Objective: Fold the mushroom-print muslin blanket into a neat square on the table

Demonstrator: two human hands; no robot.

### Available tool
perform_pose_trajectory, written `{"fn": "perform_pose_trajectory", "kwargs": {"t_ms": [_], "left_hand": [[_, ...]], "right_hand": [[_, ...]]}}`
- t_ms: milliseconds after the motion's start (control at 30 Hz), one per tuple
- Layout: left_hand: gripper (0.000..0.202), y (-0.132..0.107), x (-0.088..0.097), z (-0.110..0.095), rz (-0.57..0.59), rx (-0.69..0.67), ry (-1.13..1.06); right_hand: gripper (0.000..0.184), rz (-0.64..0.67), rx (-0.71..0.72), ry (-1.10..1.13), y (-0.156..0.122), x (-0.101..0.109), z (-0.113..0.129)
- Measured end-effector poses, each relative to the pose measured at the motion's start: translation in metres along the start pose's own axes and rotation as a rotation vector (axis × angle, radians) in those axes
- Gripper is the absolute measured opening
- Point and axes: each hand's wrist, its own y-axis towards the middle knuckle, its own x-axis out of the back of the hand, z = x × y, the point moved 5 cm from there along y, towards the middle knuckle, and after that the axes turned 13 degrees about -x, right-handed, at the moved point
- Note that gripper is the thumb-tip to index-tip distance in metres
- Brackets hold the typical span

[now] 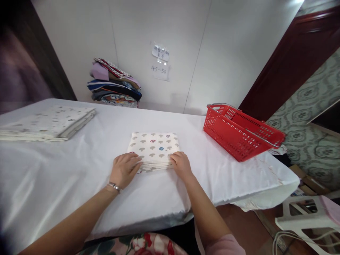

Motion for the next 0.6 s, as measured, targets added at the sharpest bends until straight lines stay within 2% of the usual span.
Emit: {"fn": "perform_pose_trajectory", "kwargs": {"t_ms": [67, 167, 367, 467, 600], "left_hand": [[0.019, 0.006, -0.007, -0.007, 0.065, -0.048, -0.018], [0.02, 0.013, -0.017, -0.009, 0.139, -0.017, -0.023], [0.017, 0.024, -0.024, -0.007, 0.287, 0.058, -0.022], [0.019, 0.025, -0.022, -0.008, 0.281, 0.081, -0.057], [0.023, 0.019, -0.017, -0.011, 0.169, 0.031, -0.103]], "right_hand": [[0.019, 0.04, 0.004, -0.059, 0.004, -0.005, -0.001], [0.018, 0.055, 0.017, -0.087, 0.007, -0.01, -0.004], [0.02, -0.043, 0.002, -0.052, 0.003, -0.014, -0.005], [0.022, -0.134, 0.003, -0.023, -0.005, -0.01, -0.002], [0.022, -0.144, 0.035, -0.039, -0.012, -0.009, -0.003]]}}
